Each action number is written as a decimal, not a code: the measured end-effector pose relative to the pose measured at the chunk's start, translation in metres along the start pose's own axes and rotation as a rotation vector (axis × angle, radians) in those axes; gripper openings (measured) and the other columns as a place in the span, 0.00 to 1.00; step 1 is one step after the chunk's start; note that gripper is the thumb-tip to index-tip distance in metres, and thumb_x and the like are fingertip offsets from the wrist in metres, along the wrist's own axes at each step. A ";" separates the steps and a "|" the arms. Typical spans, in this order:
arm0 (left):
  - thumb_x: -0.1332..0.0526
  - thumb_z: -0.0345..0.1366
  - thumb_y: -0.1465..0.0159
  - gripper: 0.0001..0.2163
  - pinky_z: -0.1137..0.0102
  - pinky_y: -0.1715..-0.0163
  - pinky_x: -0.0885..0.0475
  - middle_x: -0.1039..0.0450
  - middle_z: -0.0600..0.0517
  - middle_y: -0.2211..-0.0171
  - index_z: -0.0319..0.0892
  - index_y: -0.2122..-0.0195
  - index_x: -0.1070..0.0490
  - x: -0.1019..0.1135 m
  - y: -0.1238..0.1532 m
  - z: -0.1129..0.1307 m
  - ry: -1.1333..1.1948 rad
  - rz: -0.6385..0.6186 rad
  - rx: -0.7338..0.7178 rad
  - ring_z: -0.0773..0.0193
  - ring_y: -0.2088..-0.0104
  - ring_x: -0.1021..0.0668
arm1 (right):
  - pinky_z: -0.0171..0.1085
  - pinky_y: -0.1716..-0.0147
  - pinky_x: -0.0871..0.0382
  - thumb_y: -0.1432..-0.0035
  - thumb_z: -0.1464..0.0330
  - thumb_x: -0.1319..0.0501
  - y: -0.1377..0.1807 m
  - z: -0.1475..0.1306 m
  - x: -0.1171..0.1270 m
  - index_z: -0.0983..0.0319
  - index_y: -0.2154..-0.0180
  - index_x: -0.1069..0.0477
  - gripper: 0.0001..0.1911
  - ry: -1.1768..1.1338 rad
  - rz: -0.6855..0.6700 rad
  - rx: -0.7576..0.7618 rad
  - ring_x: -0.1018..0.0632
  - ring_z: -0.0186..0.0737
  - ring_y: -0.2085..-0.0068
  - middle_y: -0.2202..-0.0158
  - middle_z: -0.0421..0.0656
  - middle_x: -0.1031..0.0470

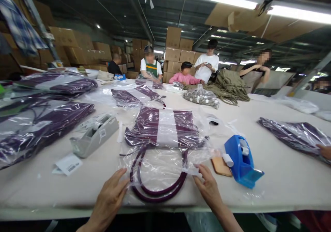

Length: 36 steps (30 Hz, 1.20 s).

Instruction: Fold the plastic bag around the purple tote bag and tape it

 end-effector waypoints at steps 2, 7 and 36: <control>0.51 0.36 0.32 0.11 0.68 0.61 0.27 0.27 0.49 0.57 0.44 0.64 0.30 0.008 -0.001 -0.002 0.022 0.046 0.070 0.62 0.58 0.24 | 0.33 0.73 0.29 0.48 0.66 0.44 0.003 -0.010 -0.008 0.61 0.63 0.27 0.12 -0.081 -0.077 0.021 0.25 0.37 0.69 0.67 0.44 0.27; 0.46 0.35 0.35 0.09 0.63 0.54 0.32 0.30 0.41 0.52 0.37 0.57 0.31 0.028 -0.011 0.025 -0.008 0.107 0.126 0.54 0.52 0.27 | 0.31 0.77 0.33 0.43 0.60 0.43 0.007 -0.026 -0.014 0.62 0.65 0.28 0.12 -0.118 0.003 0.083 0.30 0.32 0.78 0.75 0.40 0.29; 0.44 0.30 0.42 0.20 0.60 0.49 0.39 0.29 0.48 0.58 0.40 0.47 0.41 -0.008 -0.035 0.065 0.566 -0.461 -0.237 0.60 0.58 0.28 | 0.31 0.80 0.41 0.42 0.77 0.50 0.078 -0.140 -0.073 0.63 0.66 0.31 0.10 -0.096 -0.231 0.667 0.31 0.32 0.79 0.79 0.39 0.32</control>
Point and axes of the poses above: each hand's wrist, its own y-axis away from the middle knuckle, its own x-axis out of the back of the hand, z = x × y, the point moved 5 cm from there along -y, towards the middle knuckle
